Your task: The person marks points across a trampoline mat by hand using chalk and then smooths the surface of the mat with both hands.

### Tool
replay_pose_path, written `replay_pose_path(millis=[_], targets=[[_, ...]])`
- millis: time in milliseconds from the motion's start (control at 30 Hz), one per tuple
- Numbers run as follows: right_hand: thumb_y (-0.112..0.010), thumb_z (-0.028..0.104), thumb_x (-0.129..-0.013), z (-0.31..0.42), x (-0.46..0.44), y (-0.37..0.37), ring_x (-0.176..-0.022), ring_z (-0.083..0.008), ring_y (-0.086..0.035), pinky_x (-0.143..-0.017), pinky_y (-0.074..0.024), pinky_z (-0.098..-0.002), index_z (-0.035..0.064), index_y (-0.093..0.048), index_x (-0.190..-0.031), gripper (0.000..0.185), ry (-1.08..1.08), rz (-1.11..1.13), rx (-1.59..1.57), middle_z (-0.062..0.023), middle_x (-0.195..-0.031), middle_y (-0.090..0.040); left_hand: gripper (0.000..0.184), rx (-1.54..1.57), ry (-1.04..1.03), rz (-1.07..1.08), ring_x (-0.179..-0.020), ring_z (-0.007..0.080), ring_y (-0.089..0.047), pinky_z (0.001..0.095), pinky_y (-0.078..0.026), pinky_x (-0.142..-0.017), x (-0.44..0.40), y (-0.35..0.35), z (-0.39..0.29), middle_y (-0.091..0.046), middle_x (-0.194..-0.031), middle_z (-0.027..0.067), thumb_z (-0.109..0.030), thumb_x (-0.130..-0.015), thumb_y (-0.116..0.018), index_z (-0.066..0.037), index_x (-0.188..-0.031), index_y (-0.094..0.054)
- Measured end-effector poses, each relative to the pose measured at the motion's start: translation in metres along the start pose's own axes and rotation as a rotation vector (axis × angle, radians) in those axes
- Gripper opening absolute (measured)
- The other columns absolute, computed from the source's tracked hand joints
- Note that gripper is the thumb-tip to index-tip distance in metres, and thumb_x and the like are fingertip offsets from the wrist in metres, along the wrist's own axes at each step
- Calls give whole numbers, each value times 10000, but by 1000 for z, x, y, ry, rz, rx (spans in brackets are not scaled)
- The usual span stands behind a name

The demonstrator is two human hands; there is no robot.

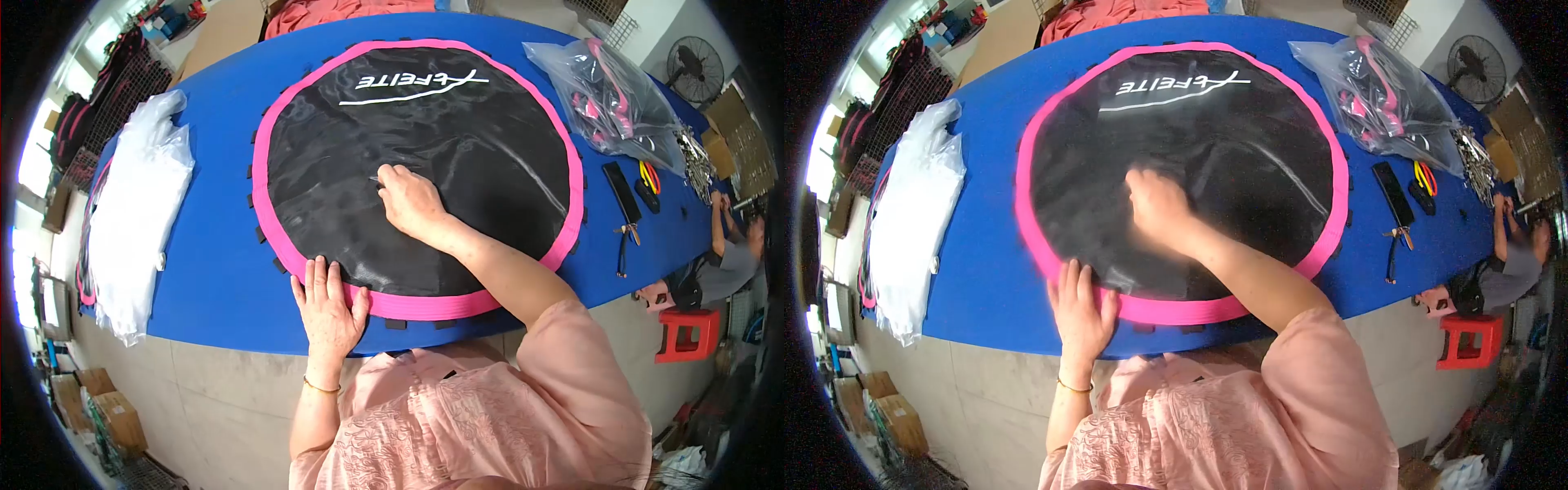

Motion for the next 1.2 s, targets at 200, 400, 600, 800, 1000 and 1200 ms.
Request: replay_pose_path(millis=[200,400,600,800,1000,1200], targets=[[-713,81,-935,-24,-22,12,-973,-425,-690,-830,-567,-522,60,-579,-1080,198,-107,-60,110,-180,-1020,-678,667,19,-3,-35,-1499,431,-442,649,-230,-1264,2,-3,4,-549,-1529,273,-469,-982,-673,53,-1393,-617],[-697,147,-970,-68,-39,20,-1003,-424,-695,-853,-562,-531,68,-586,-1105,192,-277,-63,232,-175,-1063,-682,671,25,-8,-25,-1499,435,-442,655,-225,-1263,0,0,2,-547,-1529,286,-472,-982,-669,61,-1387,-627],[-711,147,-955,-43,-52,-1,-998,-429,-696,-845,-563,-543,70,-580,-1096,207,-250,-71,199,-185,-1057,-681,678,30,-5,-22,-1499,438,-439,662,-226,-1259,0,0,2,-544,-1526,296,-475,-983,-666,68,-1386,-623],[-725,107,-927,22,-57,-44,-958,-439,-707,-825,-578,-541,45,-592,-1065,202,-102,-44,119,-207,-1031,-688,675,31,-8,-26,-1493,438,-443,666,-232,-1255,0,-1,2,-548,-1519,294,-480,-987,-658,64,-1387,-620],[-719,119,-933,42,-57,-61,-970,-439,-715,-841,-585,-538,32,-568,-1111,249,4,-12,100,-228,-1052,-683,680,20,0,-13,-1495,436,-441,667,-233,-1254,0,-2,3,-547,-1522,283,-490,-989,-648,58,-1391,-622],[-698,145,-940,-21,-59,-25,-982,-469,-701,-847,-567,-569,47,-561,-1092,226,-229,-62,165,-231,-1057,-685,688,42,-3,-28,-1490,438,-448,672,-236,-1252,1,-2,4,-550,-1520,289,-496,-991,-646,62,-1393,-622]])
Point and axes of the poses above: each hand's wrist, its own x-axis away from the middle knuckle, its own y-axis out of the back of the hand, z = x × y, the point moved 6 cm from there along -x, towards the middle knuckle
